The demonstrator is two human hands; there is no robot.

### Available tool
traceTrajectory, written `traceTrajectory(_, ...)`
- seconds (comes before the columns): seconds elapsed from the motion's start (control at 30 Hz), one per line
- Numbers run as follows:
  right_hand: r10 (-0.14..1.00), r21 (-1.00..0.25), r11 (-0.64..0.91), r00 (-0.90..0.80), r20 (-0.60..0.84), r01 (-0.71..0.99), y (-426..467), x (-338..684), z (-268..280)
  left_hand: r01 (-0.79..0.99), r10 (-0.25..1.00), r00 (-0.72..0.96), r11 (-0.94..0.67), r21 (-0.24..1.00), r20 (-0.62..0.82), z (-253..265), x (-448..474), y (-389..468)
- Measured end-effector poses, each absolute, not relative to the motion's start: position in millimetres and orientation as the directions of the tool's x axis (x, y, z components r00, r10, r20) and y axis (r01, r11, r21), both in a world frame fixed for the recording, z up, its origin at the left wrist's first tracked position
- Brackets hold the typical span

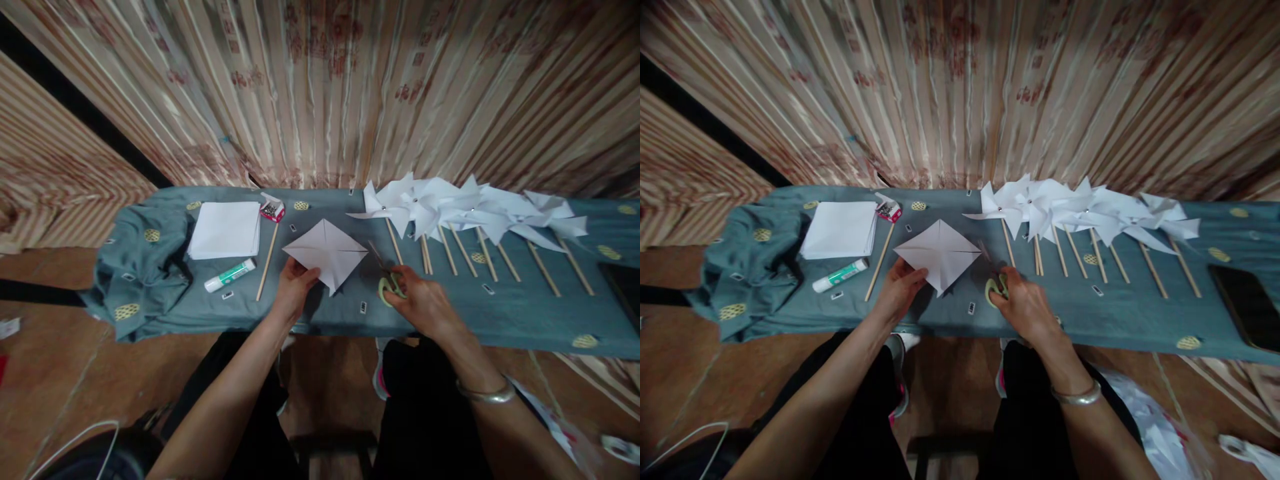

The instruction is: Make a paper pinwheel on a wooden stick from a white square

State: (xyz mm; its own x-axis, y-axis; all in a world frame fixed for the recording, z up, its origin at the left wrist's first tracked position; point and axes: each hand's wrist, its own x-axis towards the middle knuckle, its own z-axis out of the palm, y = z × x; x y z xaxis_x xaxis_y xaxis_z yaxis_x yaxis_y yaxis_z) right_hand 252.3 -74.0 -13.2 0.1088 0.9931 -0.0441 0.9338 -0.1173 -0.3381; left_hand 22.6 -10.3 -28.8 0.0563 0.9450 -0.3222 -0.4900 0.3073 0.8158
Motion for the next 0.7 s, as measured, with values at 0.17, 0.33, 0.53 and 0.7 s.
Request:
traceTrajectory(0.17, 0.996, -0.142, -0.085, 0.082, -0.032, 0.986, -75.4, 245.2, -7.9, -0.419, 0.942, 0.077, 0.327, 0.847, -0.326, -31.8, 17.3, -16.2)
traceTrajectory(0.33, 0.99, 0.062, -0.094, 0.1, -0.097, 0.994, -83.2, 254.3, 0.3, -0.391, 0.938, 0.126, 0.345, 0.853, -0.322, -31.2, 10.5, -21.7)
traceTrajectory(0.53, 0.99, 0.117, -0.1, 0.111, -0.091, 0.988, -89.3, 266.2, -3.2, -0.403, 0.918, 0.201, 0.397, 0.825, -0.343, -32.5, 2.0, -24.3)
traceTrajectory(0.7, 0.979, 0.149, -0.172, 0.185, -0.082, 0.974, -83.1, 260.6, -3.9, -0.403, 0.909, 0.22, 0.415, 0.816, -0.354, -33.5, 0.3, -25.7)
